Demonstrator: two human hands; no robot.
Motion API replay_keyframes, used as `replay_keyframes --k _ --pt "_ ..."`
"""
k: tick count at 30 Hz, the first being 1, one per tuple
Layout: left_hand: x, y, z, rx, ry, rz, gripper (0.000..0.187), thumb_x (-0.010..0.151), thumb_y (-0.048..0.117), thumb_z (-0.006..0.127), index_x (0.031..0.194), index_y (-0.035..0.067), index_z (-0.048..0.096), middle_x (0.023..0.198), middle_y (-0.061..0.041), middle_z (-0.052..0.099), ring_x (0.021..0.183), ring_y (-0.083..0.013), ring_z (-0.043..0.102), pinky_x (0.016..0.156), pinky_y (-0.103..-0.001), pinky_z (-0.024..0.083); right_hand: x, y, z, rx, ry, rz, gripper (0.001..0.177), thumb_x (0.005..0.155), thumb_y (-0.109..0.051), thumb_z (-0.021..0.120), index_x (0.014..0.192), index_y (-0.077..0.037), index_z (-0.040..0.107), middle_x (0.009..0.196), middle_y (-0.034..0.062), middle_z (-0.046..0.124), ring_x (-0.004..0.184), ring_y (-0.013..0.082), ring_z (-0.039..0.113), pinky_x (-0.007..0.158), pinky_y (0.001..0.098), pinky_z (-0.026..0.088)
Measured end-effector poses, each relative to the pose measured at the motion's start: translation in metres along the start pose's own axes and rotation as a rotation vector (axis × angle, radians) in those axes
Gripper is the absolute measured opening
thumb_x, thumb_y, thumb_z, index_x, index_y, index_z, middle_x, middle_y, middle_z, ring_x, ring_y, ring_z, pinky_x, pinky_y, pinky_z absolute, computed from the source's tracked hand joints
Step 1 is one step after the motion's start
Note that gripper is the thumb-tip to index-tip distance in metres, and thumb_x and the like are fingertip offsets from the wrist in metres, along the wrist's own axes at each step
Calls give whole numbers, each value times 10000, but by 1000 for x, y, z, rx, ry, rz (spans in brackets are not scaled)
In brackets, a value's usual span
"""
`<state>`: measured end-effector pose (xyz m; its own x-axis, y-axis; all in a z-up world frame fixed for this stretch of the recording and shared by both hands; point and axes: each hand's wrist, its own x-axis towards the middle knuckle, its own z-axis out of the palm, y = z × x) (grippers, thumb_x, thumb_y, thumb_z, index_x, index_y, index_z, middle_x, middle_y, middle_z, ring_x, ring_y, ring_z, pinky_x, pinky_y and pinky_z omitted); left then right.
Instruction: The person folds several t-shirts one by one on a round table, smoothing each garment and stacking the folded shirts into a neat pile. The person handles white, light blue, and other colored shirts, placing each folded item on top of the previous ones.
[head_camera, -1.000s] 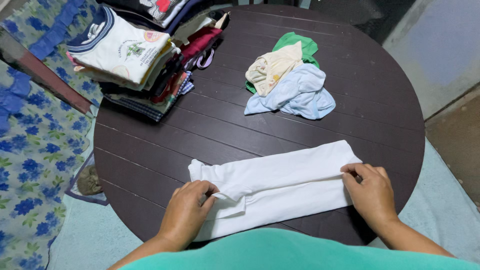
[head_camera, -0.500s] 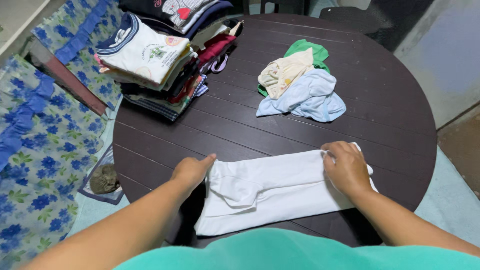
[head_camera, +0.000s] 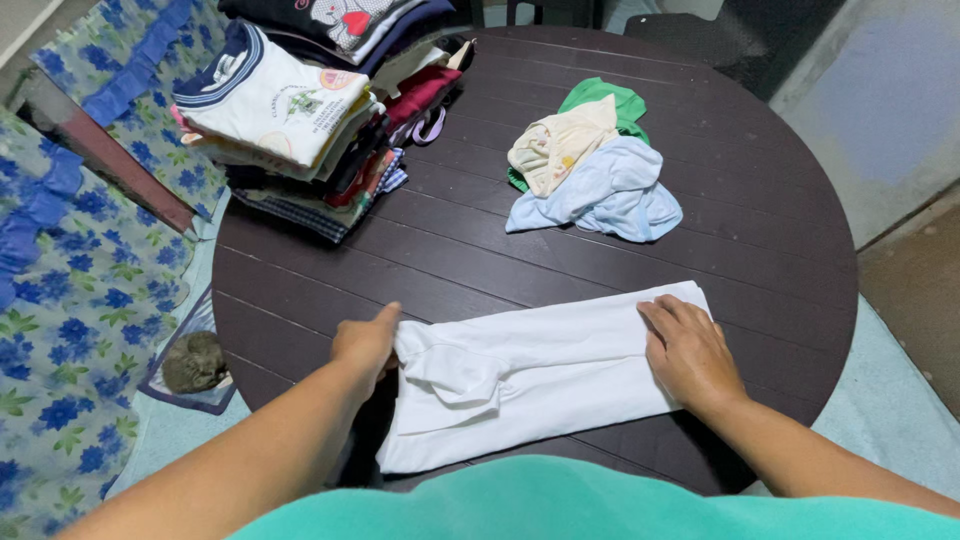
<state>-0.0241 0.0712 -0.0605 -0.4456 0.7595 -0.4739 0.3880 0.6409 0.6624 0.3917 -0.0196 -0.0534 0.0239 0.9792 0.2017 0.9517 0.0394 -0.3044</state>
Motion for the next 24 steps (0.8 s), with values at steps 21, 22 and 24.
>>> replay_keyframes --k 21,22,24 --pt "-89 3 -29 226 31 577 200 861 164 698 1052 112 730 1068 -70 694 1022 -262 683 895 -379 528 15 -133 2 499 -53 -291 162 823 -105 700 981 -70 706 1104 104 685 1076 295 637 896 370 524" --pt "-99 4 -30 305 -21 618 176 849 168 703 1015 133 750 1081 -56 679 1040 -258 665 903 -387 518 15 -148 6 530 -83 -424 144 812 -116 728 948 -72 708 1051 90 702 1048 294 643 922 381 514" --pt "-111 5 -30 432 -78 803 160 840 155 710 991 146 760 1041 -58 674 1061 -268 640 904 -407 509 16 -171 11 466 -223 -507 134 827 -143 745 933 -75 698 970 87 683 999 294 632 880 393 513"
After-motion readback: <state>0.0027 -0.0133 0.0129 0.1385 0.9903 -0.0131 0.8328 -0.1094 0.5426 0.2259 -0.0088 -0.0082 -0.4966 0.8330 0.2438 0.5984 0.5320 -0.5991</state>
